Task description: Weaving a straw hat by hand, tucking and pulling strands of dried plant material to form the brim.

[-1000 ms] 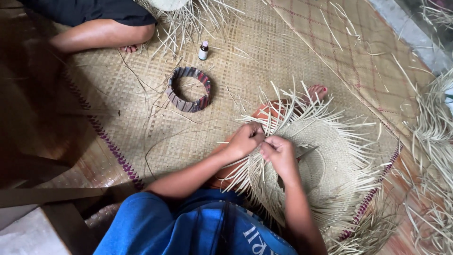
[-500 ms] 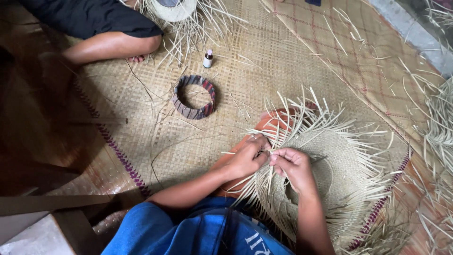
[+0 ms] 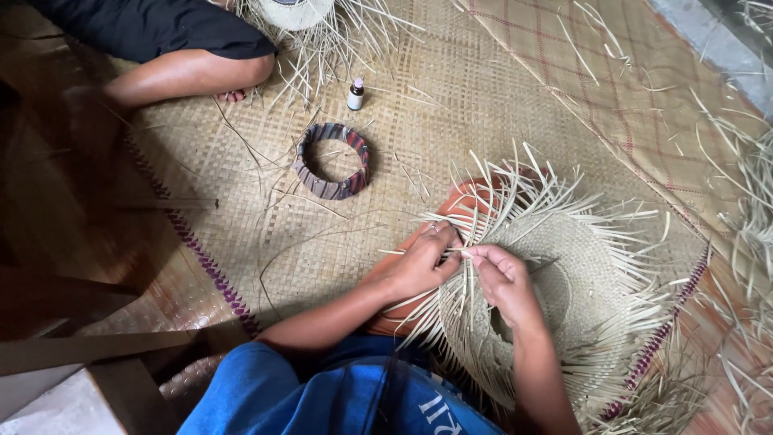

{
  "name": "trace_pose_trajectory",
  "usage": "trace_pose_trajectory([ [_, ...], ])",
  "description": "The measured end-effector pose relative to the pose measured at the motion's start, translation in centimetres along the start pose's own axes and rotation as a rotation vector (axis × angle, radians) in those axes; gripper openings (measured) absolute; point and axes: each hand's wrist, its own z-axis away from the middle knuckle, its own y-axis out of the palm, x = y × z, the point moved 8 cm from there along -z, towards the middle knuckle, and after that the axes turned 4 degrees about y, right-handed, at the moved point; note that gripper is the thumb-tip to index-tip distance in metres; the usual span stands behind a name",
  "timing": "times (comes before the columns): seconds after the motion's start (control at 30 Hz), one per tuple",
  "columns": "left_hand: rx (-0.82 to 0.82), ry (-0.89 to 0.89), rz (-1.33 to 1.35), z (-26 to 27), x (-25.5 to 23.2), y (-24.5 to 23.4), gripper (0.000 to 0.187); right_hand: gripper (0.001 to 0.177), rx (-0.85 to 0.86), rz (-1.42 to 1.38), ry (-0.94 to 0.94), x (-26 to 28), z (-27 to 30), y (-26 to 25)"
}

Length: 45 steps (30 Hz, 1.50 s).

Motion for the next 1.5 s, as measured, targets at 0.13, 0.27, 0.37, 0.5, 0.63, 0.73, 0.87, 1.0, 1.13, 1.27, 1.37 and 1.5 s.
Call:
trace_pose_trajectory([
  [0.13, -0.048, 0.031, -0.036, 0.0, -0.5, -0.9, 0.013, 0.02, 0.041, -0.012, -0.007, -0.1, -0.8, 0.3],
  [0.27, -0.057, 0.039, -0.052, 0.1, -0.2, -1.0, 0.013, 0.016, 0.065, 0.009, 0.021, -0.5, -1.8, -0.1],
  [0.37, -0.073, 0.061, -0.026, 0.2, -0.1, -0.9, 0.014, 0.012, 0.068, 0.081, -0.016, -1.1, -2.7, -0.6],
  [0.5, -0.136, 0.063, 0.023, 0.2, -0.2, -1.2, 0.011, 0.012, 0.068, 0.231, -0.107, -0.1, -2.9, -0.3],
  [0.63, -0.178, 0.066, 0.039, 0.3, 0.2, -1.2, 0.009, 0.01, 0.028, 0.338, -0.171, 1.4, -2.7, 0.2],
  [0.73, -0.21, 0.077, 0.077, 0.2, 0.1, -1.5, 0.009, 0.005, -0.01, 0.45, -0.209, 1.0, -3.1, 0.0],
  [0.87, -0.239, 0.072, 0.12, 0.5, 0.7, -1.4, 0.008, 0.004, 0.011, 0.431, -0.211, 0.9, -3.4, 0.2],
  [1.0, -0.24, 0.047, 0.114, 0.8, 4.1, 0.9, 0.008, 0.004, -0.036, 0.486, -0.186, 2.7, -2.5, 0.2],
  [1.13, -0.17, 0.041, 0.075, 0.4, 1.2, -0.8, 0.008, 0.004, -0.088, 0.573, -0.142, 3.2, -2.1, -0.3],
  [1.27, -0.151, 0.039, 0.073, 0.3, 1.1, -0.8, 0.016, 0.009, -0.11, 0.638, -0.266, 4.0, -2.0, -0.4],
  [1.37, -0.146, 0.021, 0.086, 0.0, 0.7, -1.5, 0.013, 0.009, -0.097, 0.624, -0.33, 4.7, -1.9, -0.2],
  [1.5, -0.156, -0.002, 0.092, -0.1, 0.5, -1.7, 0.011, 0.008, -0.115, 0.56, -0.358, 5.3, -1.7, 0.2],
])
